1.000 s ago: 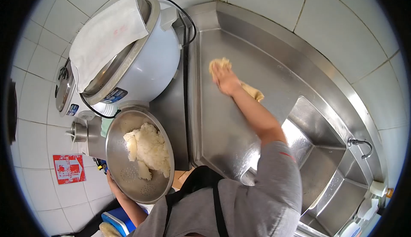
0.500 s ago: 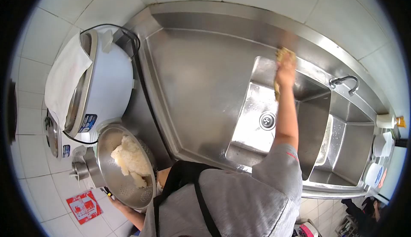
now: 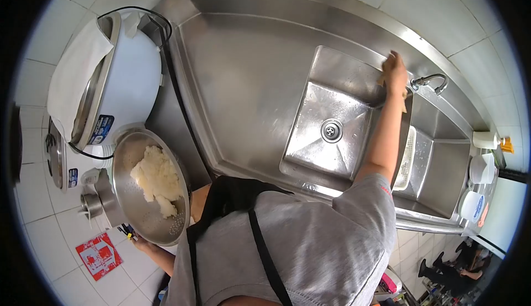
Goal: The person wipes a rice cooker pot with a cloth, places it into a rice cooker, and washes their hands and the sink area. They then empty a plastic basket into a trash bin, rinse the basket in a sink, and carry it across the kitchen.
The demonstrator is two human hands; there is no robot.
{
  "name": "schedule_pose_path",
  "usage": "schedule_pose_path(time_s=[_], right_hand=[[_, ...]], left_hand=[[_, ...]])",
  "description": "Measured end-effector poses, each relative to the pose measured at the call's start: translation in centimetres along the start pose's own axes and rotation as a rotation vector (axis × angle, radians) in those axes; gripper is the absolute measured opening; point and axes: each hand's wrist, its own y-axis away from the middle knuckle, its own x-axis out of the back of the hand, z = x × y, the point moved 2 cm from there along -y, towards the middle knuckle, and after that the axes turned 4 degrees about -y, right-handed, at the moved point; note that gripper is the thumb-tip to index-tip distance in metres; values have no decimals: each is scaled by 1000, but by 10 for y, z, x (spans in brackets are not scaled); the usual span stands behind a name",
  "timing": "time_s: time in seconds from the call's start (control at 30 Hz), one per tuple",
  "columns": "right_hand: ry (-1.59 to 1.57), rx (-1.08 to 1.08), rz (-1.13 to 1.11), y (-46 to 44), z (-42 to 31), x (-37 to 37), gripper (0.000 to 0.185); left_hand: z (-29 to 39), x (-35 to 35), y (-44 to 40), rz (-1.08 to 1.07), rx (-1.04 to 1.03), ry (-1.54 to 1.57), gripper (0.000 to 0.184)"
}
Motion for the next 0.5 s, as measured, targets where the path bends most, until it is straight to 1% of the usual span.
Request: schedule_pose_path(time_s=[0.07,0.1,0.13,0.2,0.23,0.27,0.33,0.37,0.47,0.5], right_hand=[[-104,37,-64,-3,-33,-30,28],[-110,136,-149,-3,-52,-48,31],[-121,238,-234,-4,-71,-68,35],[-177,379,-530,-1,-99,-115,47],[-100,502,-575,6,-101,-143,50],[-21,627,-614,18,-98,-171,53],[108,613,-425,43,-97,-204,51],[164,598,-336,56,-101,-213,51],[64,744,-461,101,-115,-202,45],[27,744,-535,124,-122,-190,43]], left_hand=[[-2,6,-9,-3,23,18,55],[-2,15,-13,0,33,25,53],[-1,17,-10,13,-1,3,51],[1,16,-1,36,-70,-40,49],[1,23,-8,0,-66,4,46],[2,28,-5,10,-75,-35,45],[2,31,9,34,-90,-109,44],[2,43,1,45,-102,-127,42],[-5,47,21,-33,-145,-115,42],[-13,52,19,-66,-152,-96,41]])
